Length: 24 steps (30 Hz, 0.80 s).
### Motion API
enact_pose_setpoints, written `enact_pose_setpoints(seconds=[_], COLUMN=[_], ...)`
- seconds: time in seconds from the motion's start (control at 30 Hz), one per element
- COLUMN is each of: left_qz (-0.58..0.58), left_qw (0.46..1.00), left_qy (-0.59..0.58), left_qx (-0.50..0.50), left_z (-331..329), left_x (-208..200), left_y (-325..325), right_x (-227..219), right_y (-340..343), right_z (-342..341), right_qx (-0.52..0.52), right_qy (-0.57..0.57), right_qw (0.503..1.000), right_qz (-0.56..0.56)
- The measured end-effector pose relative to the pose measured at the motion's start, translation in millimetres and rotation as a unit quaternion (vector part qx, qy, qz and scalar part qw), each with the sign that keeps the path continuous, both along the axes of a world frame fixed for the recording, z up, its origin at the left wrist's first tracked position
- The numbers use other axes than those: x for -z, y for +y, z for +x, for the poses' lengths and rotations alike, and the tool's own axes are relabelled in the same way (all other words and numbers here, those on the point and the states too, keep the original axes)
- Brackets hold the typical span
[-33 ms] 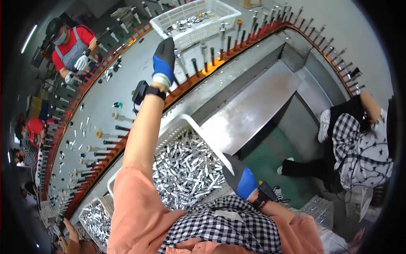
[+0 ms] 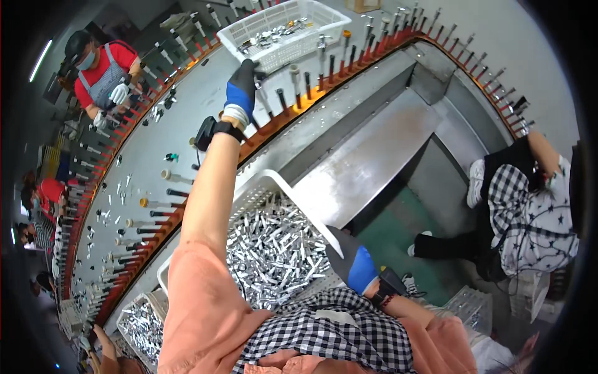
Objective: Assemble small metal components onto pegs on a rotating production line carousel.
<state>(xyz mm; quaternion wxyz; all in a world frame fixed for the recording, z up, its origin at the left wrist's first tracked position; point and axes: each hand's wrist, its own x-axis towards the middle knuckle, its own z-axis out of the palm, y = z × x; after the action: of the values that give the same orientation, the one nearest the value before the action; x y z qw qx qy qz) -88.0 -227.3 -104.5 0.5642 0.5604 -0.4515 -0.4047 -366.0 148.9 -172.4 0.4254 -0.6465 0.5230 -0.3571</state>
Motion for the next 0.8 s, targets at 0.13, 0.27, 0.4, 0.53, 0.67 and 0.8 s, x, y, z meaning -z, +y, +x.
enact_pose_setpoints(seconds=[0.13,0.27,0.4,0.53,0.67,0.8], left_qz=[-0.077,0.011,-0.031,-0.198,-0.019,-0.074], left_qw=[0.985,0.883,0.917,0.963,0.99,0.992], left_qy=[-0.126,-0.272,-0.215,-0.048,0.047,-0.081], left_qx=[0.094,0.382,0.336,0.176,0.135,0.068], left_z=[-44.6,-40.0,-42.9,-85.1,-29.0,-87.4], left_x=[-6.9,-48.0,-30.8,-24.5,2.8,-22.7], left_y=[62.9,168.7,136.4,15.2,-58.6,47.4], right_x=[-6.0,5.3,4.3,-7.9,-5.5,2.9], right_y=[-3.0,-1.0,-0.9,-1.5,-0.8,-1.1], right_z=[-14.4,-22.6,-24.7,-24.3,-1.7,-22.5], right_qx=[0.034,0.049,0.057,0.044,0.007,0.049], right_qy=[0.031,0.054,0.041,0.003,-0.031,0.026], right_qw=[0.999,0.997,0.997,0.998,0.999,0.998], right_qz=[0.027,-0.005,0.015,0.036,0.03,0.025])
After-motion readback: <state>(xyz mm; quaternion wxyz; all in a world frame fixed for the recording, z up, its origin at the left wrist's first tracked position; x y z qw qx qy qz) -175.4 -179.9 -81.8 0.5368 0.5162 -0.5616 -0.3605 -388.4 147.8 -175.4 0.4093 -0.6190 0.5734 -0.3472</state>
